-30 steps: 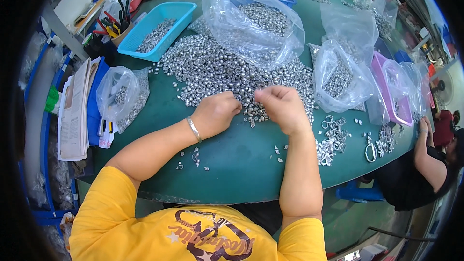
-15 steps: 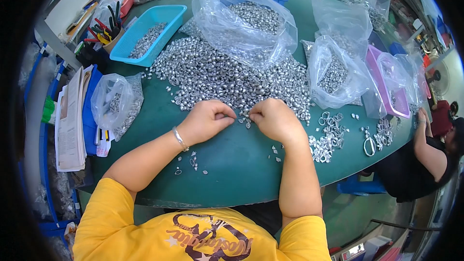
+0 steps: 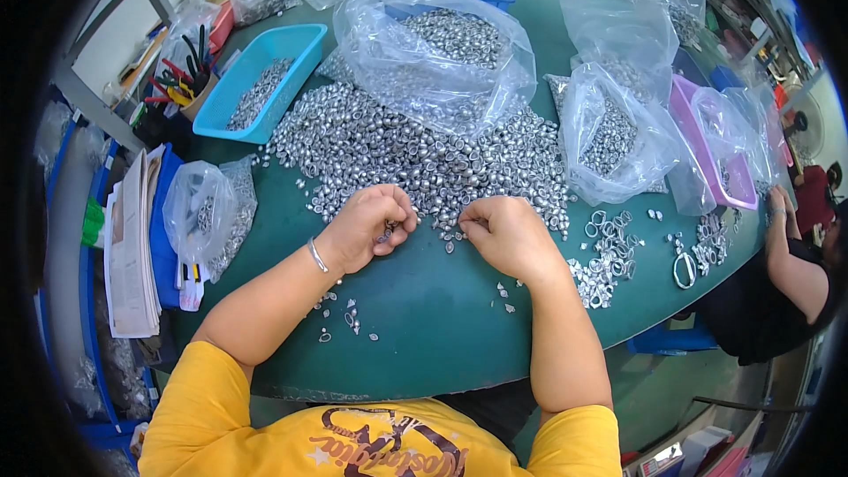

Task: The person sorts through a pile of small metal parts on a table, picking them up one by one and placing them into different piles.

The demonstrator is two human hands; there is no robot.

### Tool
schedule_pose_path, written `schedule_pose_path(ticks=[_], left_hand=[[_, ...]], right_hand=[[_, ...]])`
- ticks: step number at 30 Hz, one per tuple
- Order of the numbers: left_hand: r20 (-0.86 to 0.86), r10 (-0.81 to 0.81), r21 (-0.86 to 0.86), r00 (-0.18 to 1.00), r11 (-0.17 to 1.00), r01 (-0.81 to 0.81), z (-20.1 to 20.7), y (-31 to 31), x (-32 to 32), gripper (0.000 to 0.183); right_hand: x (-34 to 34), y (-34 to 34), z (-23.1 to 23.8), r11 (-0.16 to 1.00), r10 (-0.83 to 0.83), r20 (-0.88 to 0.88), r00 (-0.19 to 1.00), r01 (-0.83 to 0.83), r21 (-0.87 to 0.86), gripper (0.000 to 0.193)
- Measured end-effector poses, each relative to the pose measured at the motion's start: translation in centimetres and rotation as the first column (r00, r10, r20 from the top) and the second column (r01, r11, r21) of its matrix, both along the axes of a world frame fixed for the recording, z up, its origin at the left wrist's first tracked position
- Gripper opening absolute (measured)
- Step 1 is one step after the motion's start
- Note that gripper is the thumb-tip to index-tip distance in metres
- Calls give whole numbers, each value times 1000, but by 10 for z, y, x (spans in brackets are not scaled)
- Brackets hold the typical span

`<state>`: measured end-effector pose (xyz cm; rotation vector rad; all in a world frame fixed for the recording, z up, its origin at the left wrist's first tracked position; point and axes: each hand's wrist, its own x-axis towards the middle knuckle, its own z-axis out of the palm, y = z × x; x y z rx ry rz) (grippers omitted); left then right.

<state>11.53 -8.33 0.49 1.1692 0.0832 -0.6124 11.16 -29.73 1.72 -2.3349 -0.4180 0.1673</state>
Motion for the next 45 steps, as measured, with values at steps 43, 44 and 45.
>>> schedule_pose_path(ticks=[43,44,45], left_hand=[[703,-636,697,317,532,-480,-16,-17,-9,6],[724,-615,679,314,554,-481,-19,-17,-9,6],[772,-552,633,316,617,-468,-20,-17,-6,3]], right_hand=[[-6,14,-20,988,45,215,976,-12,-153,12],[-5,13,-17,998,-23,88,996,18,60,12],[-2,11,-12,961,-63,-51,997,74,265,12]])
